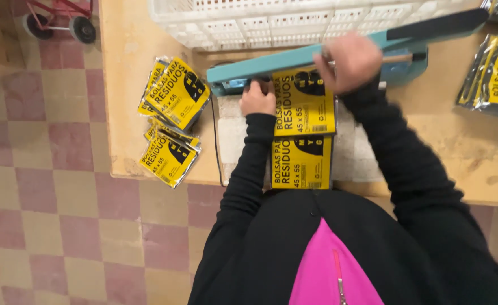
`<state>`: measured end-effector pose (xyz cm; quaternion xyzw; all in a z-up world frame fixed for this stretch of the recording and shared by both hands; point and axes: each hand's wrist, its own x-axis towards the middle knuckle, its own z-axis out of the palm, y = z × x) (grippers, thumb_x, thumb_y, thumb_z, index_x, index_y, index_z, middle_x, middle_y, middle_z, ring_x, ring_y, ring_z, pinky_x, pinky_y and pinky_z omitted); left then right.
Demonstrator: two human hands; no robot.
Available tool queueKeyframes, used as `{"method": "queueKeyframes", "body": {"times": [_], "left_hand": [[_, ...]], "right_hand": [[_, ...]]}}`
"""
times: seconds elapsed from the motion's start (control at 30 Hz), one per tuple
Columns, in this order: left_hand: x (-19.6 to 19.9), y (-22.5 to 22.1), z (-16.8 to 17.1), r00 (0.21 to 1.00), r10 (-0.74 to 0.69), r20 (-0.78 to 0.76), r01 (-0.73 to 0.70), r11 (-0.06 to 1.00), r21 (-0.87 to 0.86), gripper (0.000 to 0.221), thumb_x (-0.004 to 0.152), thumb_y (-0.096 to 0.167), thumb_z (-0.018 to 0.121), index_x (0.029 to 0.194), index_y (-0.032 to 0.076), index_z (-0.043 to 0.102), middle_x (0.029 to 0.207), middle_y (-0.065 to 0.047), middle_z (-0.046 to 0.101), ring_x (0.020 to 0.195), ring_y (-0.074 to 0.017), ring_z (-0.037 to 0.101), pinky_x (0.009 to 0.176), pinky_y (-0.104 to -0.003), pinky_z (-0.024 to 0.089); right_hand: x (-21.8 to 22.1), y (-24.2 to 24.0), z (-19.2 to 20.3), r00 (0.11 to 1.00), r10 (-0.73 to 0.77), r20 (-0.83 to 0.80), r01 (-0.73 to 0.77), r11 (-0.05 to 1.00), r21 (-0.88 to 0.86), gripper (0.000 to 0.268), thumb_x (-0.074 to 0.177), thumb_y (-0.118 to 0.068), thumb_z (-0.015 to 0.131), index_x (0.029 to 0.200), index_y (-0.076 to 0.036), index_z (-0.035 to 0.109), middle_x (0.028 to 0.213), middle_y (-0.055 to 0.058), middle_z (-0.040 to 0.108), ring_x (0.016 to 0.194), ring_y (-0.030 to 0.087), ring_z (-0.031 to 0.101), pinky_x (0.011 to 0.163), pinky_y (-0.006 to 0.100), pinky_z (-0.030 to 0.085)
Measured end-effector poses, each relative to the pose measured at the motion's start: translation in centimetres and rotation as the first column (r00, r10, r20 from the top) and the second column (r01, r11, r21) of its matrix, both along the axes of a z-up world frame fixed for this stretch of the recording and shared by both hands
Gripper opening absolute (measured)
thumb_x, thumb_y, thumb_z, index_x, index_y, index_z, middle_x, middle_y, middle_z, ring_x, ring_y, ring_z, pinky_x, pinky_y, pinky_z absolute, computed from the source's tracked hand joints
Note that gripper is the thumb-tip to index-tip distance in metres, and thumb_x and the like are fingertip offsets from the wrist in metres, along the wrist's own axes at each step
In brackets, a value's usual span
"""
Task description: The person repeatedly picks up yellow-labeled plastic bags, places them on a heat-sealing machine, closes the lid to seal the edges, and then sets the sealed bags aside. The process is repeated for multiple bags throughout the clip.
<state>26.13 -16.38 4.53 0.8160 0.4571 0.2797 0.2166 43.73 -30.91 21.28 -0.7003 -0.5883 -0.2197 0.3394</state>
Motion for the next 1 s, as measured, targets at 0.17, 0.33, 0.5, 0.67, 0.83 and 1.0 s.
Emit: {"method": "queueKeyframes", "body": {"times": [0.17, 0.33, 0.5, 0.67, 0.83, 1.0], "left_hand": [[0.0, 0.3, 0.3, 0.999, -0.031, 0.042, 0.034, 0.997, -0.070, 0.019, 0.085, 0.032, 0.076, 0.085, 0.016, 0.066, 0.079, -0.008, 0.068, 0.073, -0.0337, 0.065, 0.067, -0.050, 0.050], [-0.5, 0.0, 0.3, 0.997, -0.062, 0.046, 0.064, 0.997, -0.038, 0.024, 0.084, 0.028, 0.076, 0.078, 0.013, 0.058, 0.069, -0.007, 0.062, 0.071, -0.0346, 0.062, 0.065, -0.051, 0.049], [-0.4, -0.1, 1.3, 0.996, -0.063, 0.060, 0.067, 0.996, -0.052, 0.020, 0.083, 0.023, 0.074, 0.078, 0.015, 0.057, 0.067, -0.006, 0.058, 0.069, -0.0340, 0.061, 0.064, -0.050, 0.047], [-1.0, -1.1, 4.9, 0.992, -0.129, -0.005, 0.129, 0.991, 0.032, 0.018, 0.085, 0.023, 0.075, 0.087, 0.014, 0.059, 0.082, -0.004, 0.062, 0.084, -0.0306, 0.060, 0.073, -0.048, 0.048], [-1.9, -3.6, 7.8, 0.853, -0.521, -0.028, 0.519, 0.843, 0.139, 0.030, 0.087, 0.027, 0.077, 0.109, 0.012, 0.064, 0.117, -0.004, 0.064, 0.111, -0.0269, 0.057, 0.086, -0.043, 0.050], [-1.6, -6.6, 10.6, 0.597, -0.793, -0.124, 0.795, 0.563, 0.223, 0.056, 0.068, 0.041, 0.078, 0.114, 0.014, 0.062, 0.121, -0.006, 0.060, 0.121, -0.0303, 0.053, 0.087, -0.046, 0.049]], "right_hand": [[4.4, 3.7, -3.3, 0.989, -0.146, 0.011, 0.139, 0.907, -0.397, 0.033, 0.103, -0.044, 0.072, 0.097, -0.012, 0.069, 0.081, 0.006, 0.068, 0.075, 0.027, 0.067, 0.065, 0.040, 0.052], [5.6, 4.1, -7.9, 0.949, -0.311, -0.056, 0.170, 0.650, -0.741, 0.055, 0.102, -0.066, 0.058, 0.101, -0.014, 0.075, 0.083, 0.010, 0.074, 0.075, 0.030, 0.070, 0.065, 0.044, 0.054], [6.7, 3.7, -11.2, 0.922, -0.344, -0.177, 0.114, 0.678, -0.726, 0.060, 0.099, -0.070, 0.056, 0.102, -0.013, 0.076, 0.087, 0.011, 0.075, 0.079, 0.031, 0.071, 0.070, 0.046, 0.055], [6.5, 3.7, -9.6, 0.926, -0.338, -0.169, 0.122, 0.691, -0.713, 0.059, 0.100, -0.070, 0.058, 0.101, -0.014, 0.076, 0.086, 0.010, 0.075, 0.078, 0.032, 0.071, 0.069, 0.046, 0.055], [6.8, 3.4, -8.3, 0.943, -0.299, -0.144, 0.131, 0.733, -0.667, 0.057, 0.105, -0.070, 0.061, 0.100, -0.015, 0.077, 0.084, 0.009, 0.074, 0.078, 0.032, 0.071, 0.068, 0.045, 0.055], [7.1, 3.8, -8.8, 0.959, -0.266, -0.102, 0.131, 0.729, -0.672, 0.058, 0.103, -0.071, 0.062, 0.102, -0.015, 0.077, 0.081, 0.007, 0.074, 0.075, 0.030, 0.071, 0.067, 0.043, 0.056]]}}
